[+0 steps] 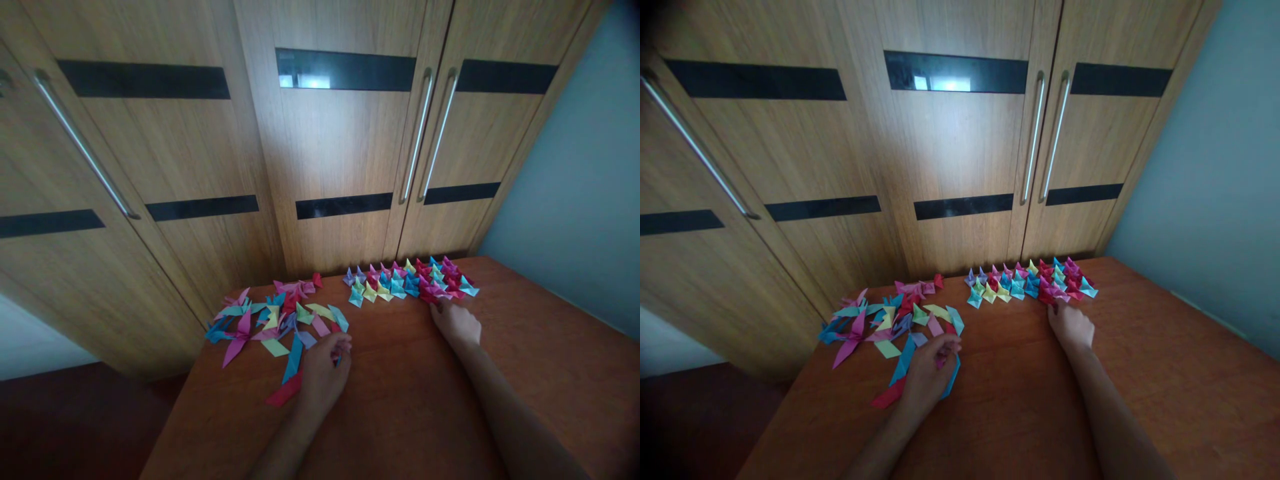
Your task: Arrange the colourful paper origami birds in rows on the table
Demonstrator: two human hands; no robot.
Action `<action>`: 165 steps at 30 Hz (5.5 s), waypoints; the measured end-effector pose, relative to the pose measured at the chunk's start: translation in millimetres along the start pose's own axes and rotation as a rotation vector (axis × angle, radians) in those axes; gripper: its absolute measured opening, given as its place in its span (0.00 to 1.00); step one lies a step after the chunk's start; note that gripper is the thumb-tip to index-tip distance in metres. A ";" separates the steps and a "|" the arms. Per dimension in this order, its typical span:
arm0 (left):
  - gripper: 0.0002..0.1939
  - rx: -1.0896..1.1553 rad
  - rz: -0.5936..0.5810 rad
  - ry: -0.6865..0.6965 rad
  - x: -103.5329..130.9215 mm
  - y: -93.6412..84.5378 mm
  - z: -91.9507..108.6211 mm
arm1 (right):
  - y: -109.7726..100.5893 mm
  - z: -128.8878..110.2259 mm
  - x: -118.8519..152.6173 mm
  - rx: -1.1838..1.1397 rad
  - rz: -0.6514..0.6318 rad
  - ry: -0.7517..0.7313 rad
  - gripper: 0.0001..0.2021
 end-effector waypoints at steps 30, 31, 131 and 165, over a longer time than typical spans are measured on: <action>0.20 -1.066 -0.378 0.061 -190.6 -24.2 -15.7 | 18.7 -69.2 54.9 -0.524 -0.127 -0.686 0.12; 0.19 -1.082 -0.402 0.045 -192.2 -20.8 -18.9 | 18.8 -69.7 54.9 -0.523 -0.128 -0.685 0.12; 0.10 0.305 -0.008 -0.141 -2.5 -47.8 -14.0 | 2.0 -23.8 19.2 -0.027 -0.010 -0.110 0.19; 0.13 -0.750 0.090 0.060 37.2 -130.5 -43.1 | 15.9 -54.4 61.7 -0.403 -0.113 -0.677 0.14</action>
Point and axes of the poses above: each hand's wrist, its own x-axis away from the middle knuckle, its own y-axis out of the palm, z = x × y, the point moved 1 cm from there along -x, towards the middle knuckle, and after that the axes turned 1 degree about y, right-handed, at the moved point
